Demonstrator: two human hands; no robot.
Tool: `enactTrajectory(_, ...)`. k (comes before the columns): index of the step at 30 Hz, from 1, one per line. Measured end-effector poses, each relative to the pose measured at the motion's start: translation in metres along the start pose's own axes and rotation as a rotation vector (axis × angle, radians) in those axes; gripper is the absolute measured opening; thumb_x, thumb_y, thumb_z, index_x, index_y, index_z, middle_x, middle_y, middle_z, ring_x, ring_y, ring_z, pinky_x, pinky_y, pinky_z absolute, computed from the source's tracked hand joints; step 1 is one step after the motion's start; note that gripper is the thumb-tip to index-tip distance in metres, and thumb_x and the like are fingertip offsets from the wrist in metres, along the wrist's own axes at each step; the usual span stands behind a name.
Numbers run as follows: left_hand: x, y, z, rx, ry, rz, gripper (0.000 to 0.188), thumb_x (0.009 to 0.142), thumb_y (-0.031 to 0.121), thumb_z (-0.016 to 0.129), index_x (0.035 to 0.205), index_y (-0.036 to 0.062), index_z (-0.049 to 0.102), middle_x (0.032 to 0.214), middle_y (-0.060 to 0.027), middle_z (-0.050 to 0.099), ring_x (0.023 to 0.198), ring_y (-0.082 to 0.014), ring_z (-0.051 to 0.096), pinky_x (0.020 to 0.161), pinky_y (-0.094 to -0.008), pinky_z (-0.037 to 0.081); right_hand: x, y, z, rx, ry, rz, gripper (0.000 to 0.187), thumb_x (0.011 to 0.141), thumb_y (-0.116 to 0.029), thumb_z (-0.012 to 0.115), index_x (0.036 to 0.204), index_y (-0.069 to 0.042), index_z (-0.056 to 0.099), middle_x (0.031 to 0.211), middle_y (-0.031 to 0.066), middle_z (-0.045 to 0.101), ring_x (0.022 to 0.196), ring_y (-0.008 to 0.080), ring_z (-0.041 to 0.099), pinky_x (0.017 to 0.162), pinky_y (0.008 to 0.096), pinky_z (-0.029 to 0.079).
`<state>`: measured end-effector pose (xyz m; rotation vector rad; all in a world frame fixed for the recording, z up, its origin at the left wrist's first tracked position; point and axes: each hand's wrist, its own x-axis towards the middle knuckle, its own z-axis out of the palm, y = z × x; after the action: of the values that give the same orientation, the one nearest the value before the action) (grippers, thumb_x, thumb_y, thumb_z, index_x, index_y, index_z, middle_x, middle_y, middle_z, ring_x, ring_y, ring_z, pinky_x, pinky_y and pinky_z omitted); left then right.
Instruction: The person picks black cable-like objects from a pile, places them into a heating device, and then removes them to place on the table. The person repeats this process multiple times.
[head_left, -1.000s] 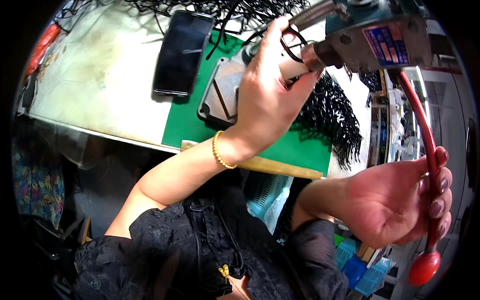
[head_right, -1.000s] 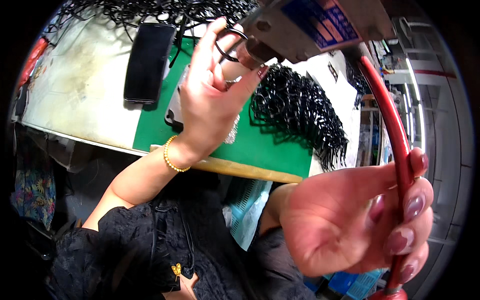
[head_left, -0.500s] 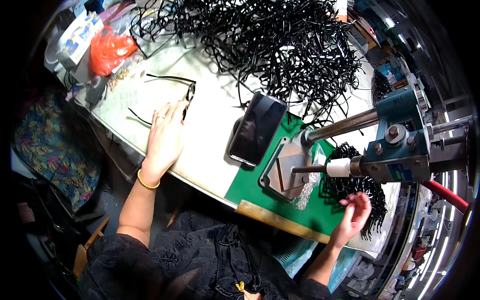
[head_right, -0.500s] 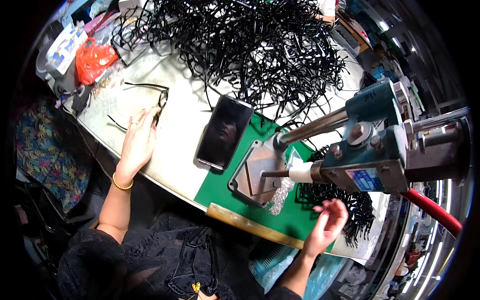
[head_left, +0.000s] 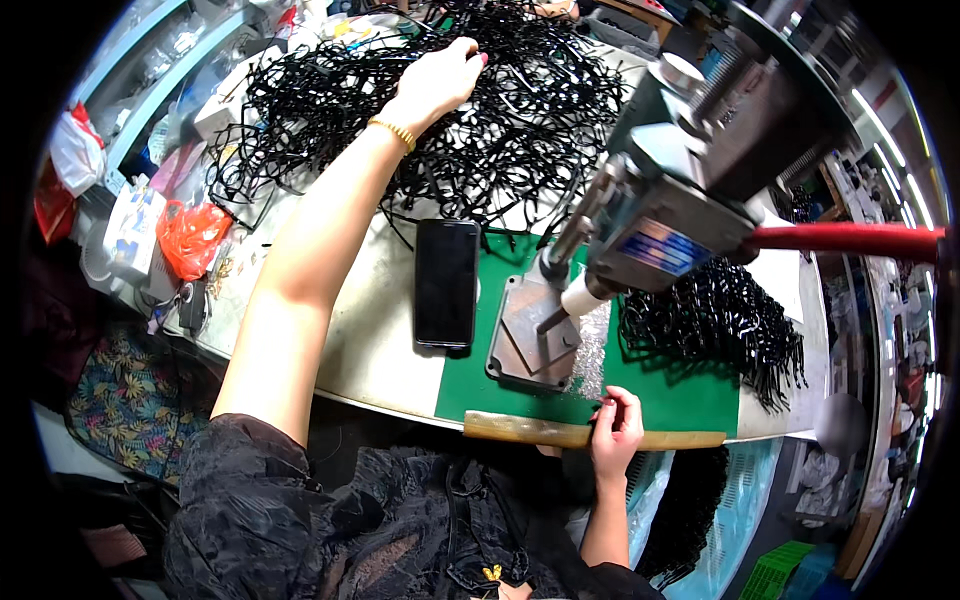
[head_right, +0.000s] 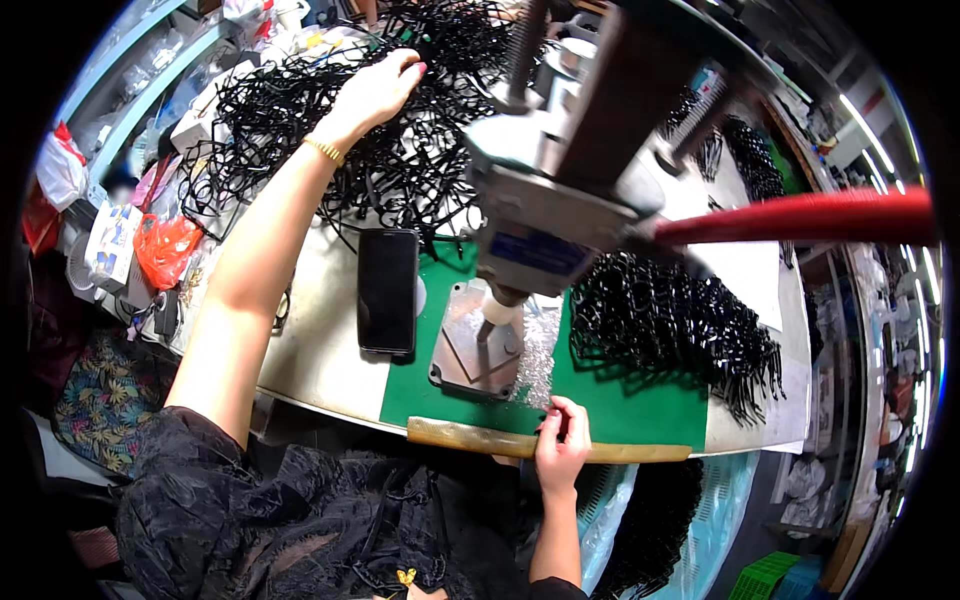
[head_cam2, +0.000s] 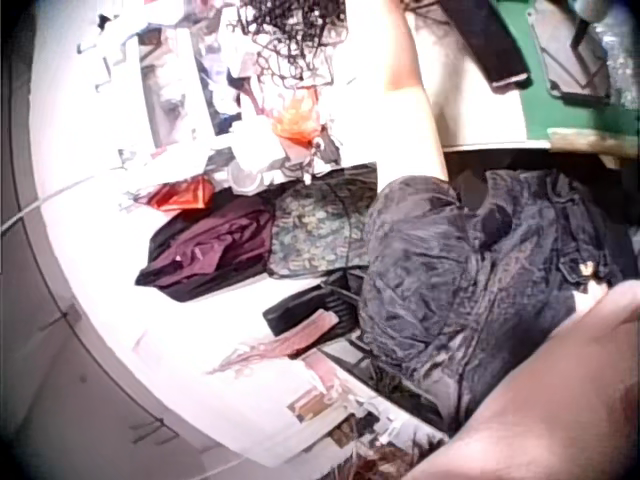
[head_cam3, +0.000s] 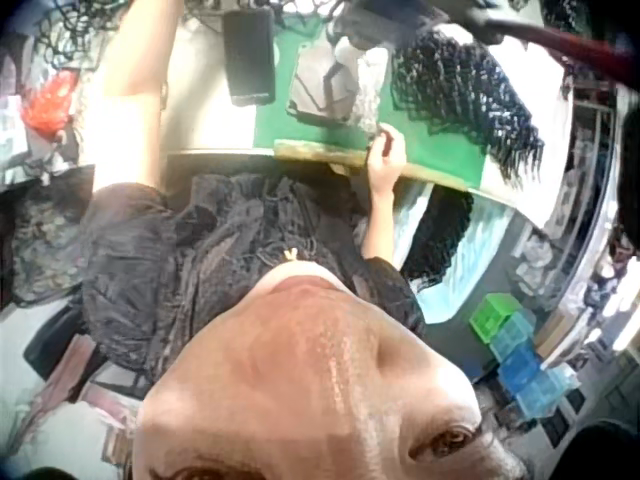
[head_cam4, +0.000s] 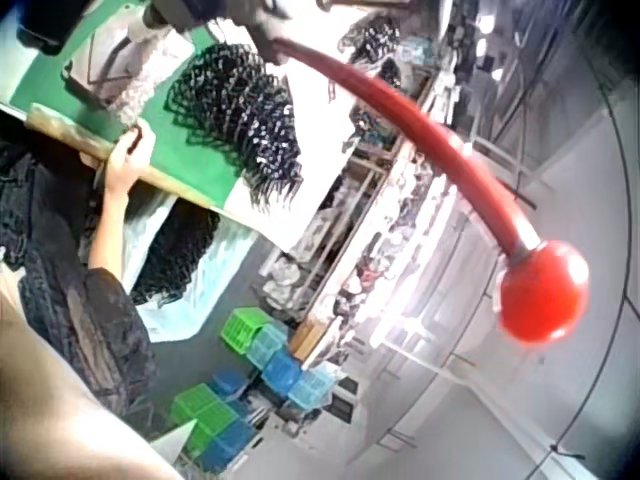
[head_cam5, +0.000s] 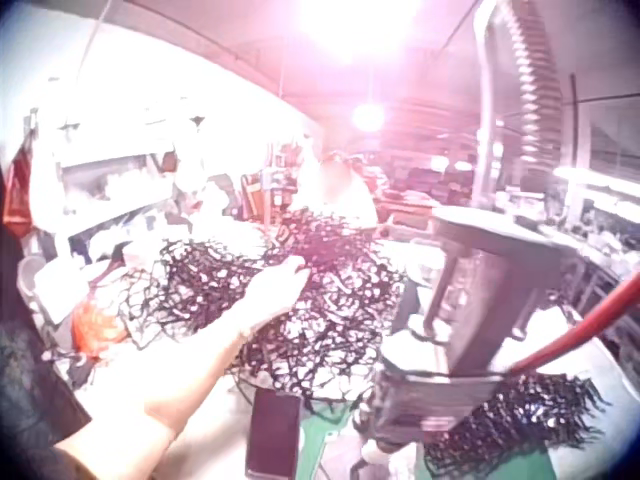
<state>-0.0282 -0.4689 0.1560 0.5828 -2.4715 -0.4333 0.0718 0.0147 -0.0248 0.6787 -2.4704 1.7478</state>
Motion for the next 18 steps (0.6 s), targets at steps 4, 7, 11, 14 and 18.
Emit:
enactTrajectory(4, 0.028, 0.009, 0.027, 0.343, -0.205, -0.133, 0.039, 0.092, 0.042, 0.059, 0.109, 0.0088, 0.071, 0.108, -0.0157, 0.073, 0.100, -0.0334, 0.071, 0.086, -0.0451, 0.055, 0.002, -0.004, -0.004, -0.035, -0.010, -0.057, 0.017, 0.095, 0.004, 0.055, 0.109, 0.001, 0.064, 0.091, 0.0087, 0.063, 0.071, 0.0129, 0.061, 0.063, 0.0257, 0.050)
enactTrajectory(7, 0.017, 0.031, 0.018, 0.313, -0.207, -0.103, 0.034, 0.091, 0.018, 0.051, 0.106, -0.0026, 0.073, 0.108, -0.0228, 0.073, 0.089, -0.0318, 0.073, 0.077, -0.0414, 0.058, 0.004, -0.004, -0.011, -0.063, -0.041, -0.109, 0.015, 0.094, 0.004, 0.056, 0.106, 0.001, 0.065, 0.091, 0.0098, 0.064, 0.072, 0.0153, 0.063, 0.063, 0.0269, 0.050)
enactTrajectory(11, 0.007, -0.011, 0.032, 0.460, -0.123, -0.088, 0.036, 0.094, 0.027, 0.056, 0.107, -0.0029, 0.070, 0.107, -0.0180, 0.073, 0.096, -0.0329, 0.073, 0.076, -0.0417, 0.060, 0.007, -0.008, -0.007, -0.109, -0.117, -0.219, 0.016, 0.092, 0.004, 0.059, 0.106, 0.001, 0.065, 0.089, 0.0129, 0.065, 0.072, 0.0226, 0.064, 0.064, 0.0316, 0.052)
enactTrajectory(14, -0.044, 0.033, -0.007, 0.295, -0.025, -0.075, 0.036, 0.095, 0.026, 0.055, 0.109, -0.0036, 0.069, 0.109, -0.0182, 0.072, 0.097, -0.0326, 0.072, 0.076, -0.0413, 0.060, 0.010, 0.001, -0.010, -0.148, -0.180, -0.303, 0.018, 0.089, 0.003, 0.061, 0.106, -0.001, 0.066, 0.095, 0.0147, 0.064, 0.079, 0.0291, 0.065, 0.070, 0.0355, 0.053)
enactTrajectory(18, -0.095, 0.058, -0.066, 0.019, 0.112, -0.064, 0.036, 0.096, 0.025, 0.053, 0.111, -0.0046, 0.068, 0.111, -0.0186, 0.072, 0.099, -0.0323, 0.072, 0.077, -0.0409, 0.060, 0.013, -0.004, -0.016, -0.216, -0.327, -0.327, 0.018, 0.088, 0.000, 0.067, 0.106, -0.004, 0.068, 0.097, 0.0139, 0.062, 0.084, 0.0289, 0.064, 0.071, 0.0365, 0.052)
